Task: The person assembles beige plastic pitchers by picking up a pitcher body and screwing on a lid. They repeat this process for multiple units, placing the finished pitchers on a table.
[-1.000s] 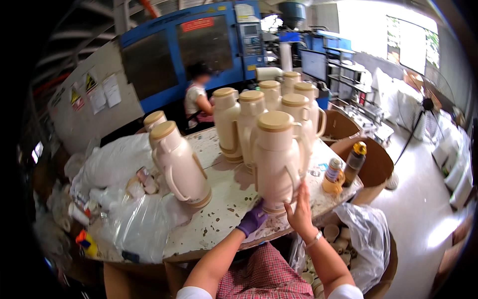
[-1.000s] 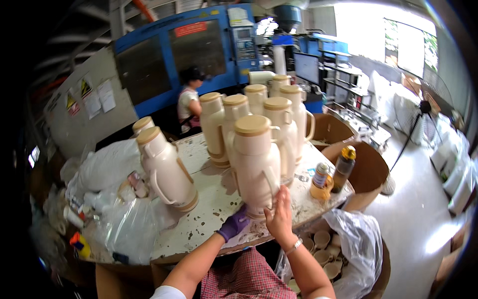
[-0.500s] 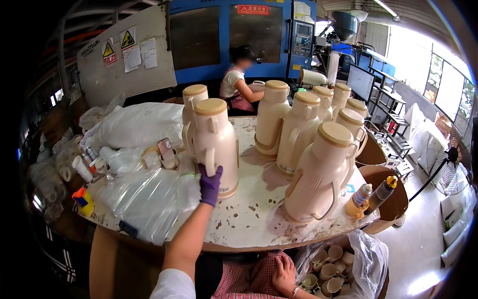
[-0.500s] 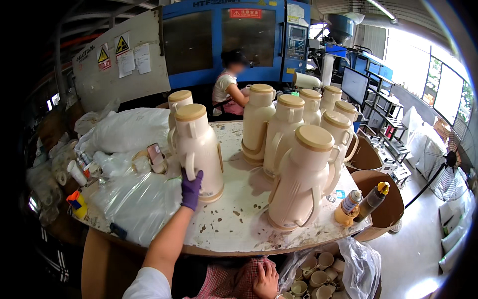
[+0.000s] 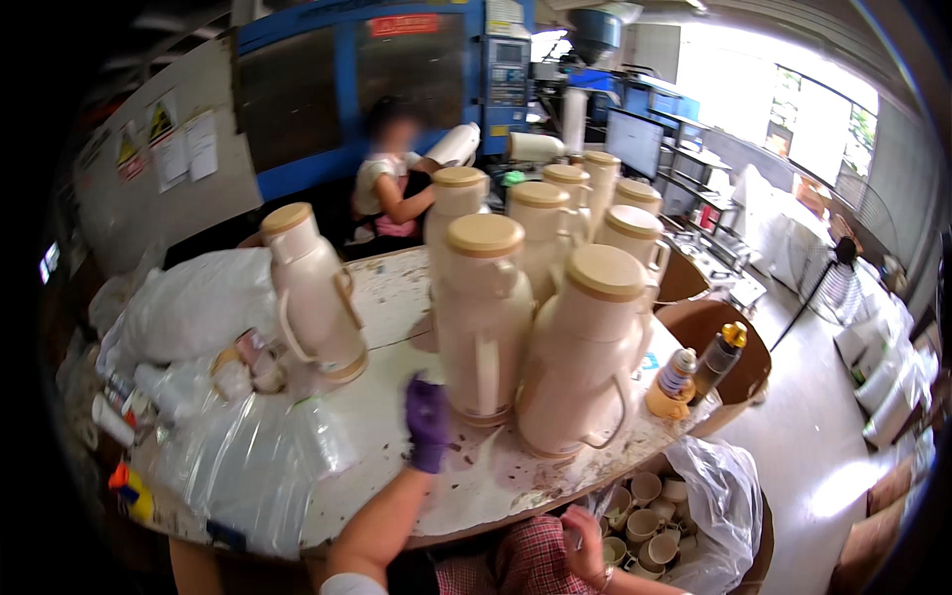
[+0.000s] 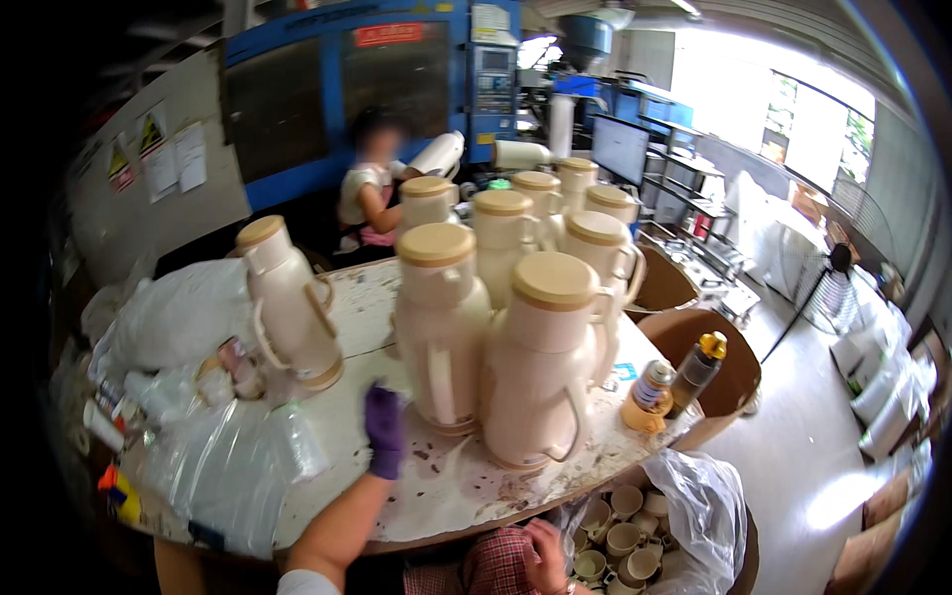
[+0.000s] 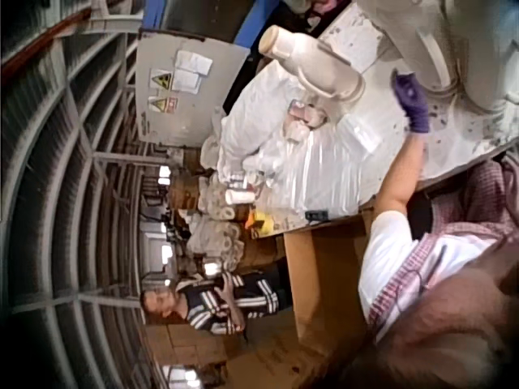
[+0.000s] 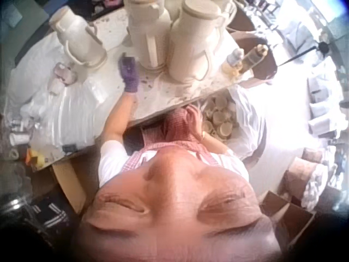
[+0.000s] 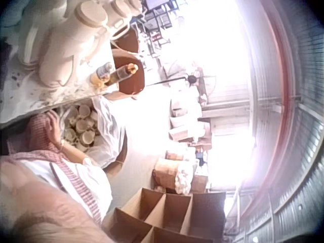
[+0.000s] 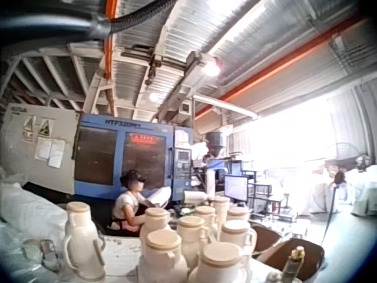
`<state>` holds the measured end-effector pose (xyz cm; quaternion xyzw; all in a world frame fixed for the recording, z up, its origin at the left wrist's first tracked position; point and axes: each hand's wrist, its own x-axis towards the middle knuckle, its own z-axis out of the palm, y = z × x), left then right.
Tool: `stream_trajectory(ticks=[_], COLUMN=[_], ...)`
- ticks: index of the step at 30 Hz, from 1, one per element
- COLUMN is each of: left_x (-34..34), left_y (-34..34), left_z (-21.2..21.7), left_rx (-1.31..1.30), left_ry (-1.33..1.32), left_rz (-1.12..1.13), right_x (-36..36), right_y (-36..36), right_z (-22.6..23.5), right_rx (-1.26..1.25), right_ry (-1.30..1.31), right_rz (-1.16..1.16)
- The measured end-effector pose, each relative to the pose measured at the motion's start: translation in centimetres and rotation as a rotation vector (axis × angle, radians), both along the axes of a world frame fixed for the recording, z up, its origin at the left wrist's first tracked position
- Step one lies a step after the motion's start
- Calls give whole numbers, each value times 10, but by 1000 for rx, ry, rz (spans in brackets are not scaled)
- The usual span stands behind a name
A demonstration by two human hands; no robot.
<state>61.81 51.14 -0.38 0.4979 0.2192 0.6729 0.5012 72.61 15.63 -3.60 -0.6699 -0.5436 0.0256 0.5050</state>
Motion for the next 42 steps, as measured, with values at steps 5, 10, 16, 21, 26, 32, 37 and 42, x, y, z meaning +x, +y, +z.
stream_trajectory(ticks=[5,10,16,21,26,32,37,42], left_x=[-133,-201,-148,-114,-29,0,-8,2], left_y=[143,247,212,170,132,118,121,110], left_z=[64,75,87,87,95,106,99,102], left_rx=[235,-137,-294,-318,-205,-175,-177,-185], left_ry=[690,686,535,463,511,652,601,587], left_rz=[1271,915,410,224,52,-97,-120,-170], right_x=[120,223,328,336,372,439,429,466], right_y=[69,163,233,263,270,287,314,330], right_z=[112,130,75,77,91,145,180,170], right_rx=[481,62,110,-19,32,109,151,32], right_ry=[724,1090,942,1004,830,302,772,442], right_rz=[-221,-3,-11,183,163,-660,-287,-302])
